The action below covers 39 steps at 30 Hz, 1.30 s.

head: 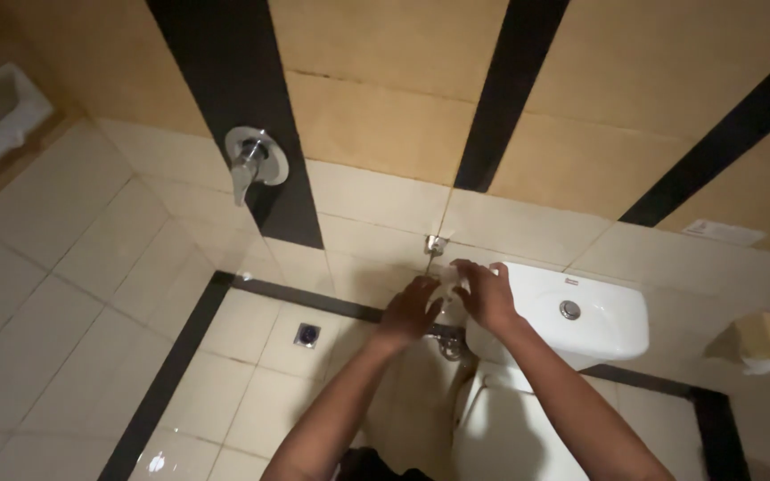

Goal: The person uses a handheld bidet sprayer to wash the toilet bowl and surrounding floor area. Afterward, they pick up a green cloth and wipe the wall tiles and the area around the sink.

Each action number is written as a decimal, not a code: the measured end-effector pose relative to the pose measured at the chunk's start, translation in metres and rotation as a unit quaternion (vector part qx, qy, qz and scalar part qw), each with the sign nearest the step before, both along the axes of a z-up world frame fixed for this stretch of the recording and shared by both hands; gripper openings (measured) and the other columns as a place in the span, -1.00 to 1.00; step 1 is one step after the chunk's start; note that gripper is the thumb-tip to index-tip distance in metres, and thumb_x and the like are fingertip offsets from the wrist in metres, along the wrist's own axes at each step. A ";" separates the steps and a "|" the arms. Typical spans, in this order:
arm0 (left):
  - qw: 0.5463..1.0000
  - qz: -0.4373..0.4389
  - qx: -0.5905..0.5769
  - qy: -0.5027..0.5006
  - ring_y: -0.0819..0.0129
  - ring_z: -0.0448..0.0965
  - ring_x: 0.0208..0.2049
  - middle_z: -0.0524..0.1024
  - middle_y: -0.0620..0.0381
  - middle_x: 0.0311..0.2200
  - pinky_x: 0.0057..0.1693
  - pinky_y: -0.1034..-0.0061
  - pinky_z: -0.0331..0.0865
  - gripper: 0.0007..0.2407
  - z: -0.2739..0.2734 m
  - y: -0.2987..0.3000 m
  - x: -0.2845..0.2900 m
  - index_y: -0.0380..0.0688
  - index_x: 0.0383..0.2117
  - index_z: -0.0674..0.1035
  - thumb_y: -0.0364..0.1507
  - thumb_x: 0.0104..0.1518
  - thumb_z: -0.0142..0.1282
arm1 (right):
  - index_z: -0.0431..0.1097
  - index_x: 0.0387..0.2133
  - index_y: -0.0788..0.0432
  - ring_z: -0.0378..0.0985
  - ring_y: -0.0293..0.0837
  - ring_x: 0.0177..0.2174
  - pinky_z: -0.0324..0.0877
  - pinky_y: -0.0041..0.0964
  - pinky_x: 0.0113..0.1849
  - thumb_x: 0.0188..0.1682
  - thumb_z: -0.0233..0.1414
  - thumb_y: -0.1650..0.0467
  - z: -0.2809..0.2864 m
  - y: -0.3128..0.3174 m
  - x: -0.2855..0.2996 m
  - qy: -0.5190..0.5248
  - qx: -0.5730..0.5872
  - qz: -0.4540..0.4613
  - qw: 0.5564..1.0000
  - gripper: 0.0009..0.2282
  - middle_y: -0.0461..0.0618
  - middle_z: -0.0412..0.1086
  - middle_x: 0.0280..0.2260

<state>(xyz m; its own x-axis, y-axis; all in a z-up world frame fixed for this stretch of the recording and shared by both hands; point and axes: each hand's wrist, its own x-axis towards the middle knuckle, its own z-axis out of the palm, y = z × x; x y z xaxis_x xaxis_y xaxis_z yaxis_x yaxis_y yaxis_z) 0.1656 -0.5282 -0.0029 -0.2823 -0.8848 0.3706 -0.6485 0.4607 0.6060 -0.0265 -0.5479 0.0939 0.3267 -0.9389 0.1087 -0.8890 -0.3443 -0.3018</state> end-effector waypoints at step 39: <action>0.978 -0.092 0.172 -0.076 0.00 0.56 -0.12 0.41 -0.07 0.09 0.00 0.11 0.49 -0.73 -0.064 -0.136 0.088 -0.09 0.01 0.54 -0.34 0.22 0.03 | 0.41 -0.03 0.04 0.51 0.05 -0.19 0.27 -0.01 -0.15 -0.19 0.01 0.60 -0.074 -0.148 0.034 0.006 -0.123 -0.079 0.989 -0.58 -0.01 0.51 -0.11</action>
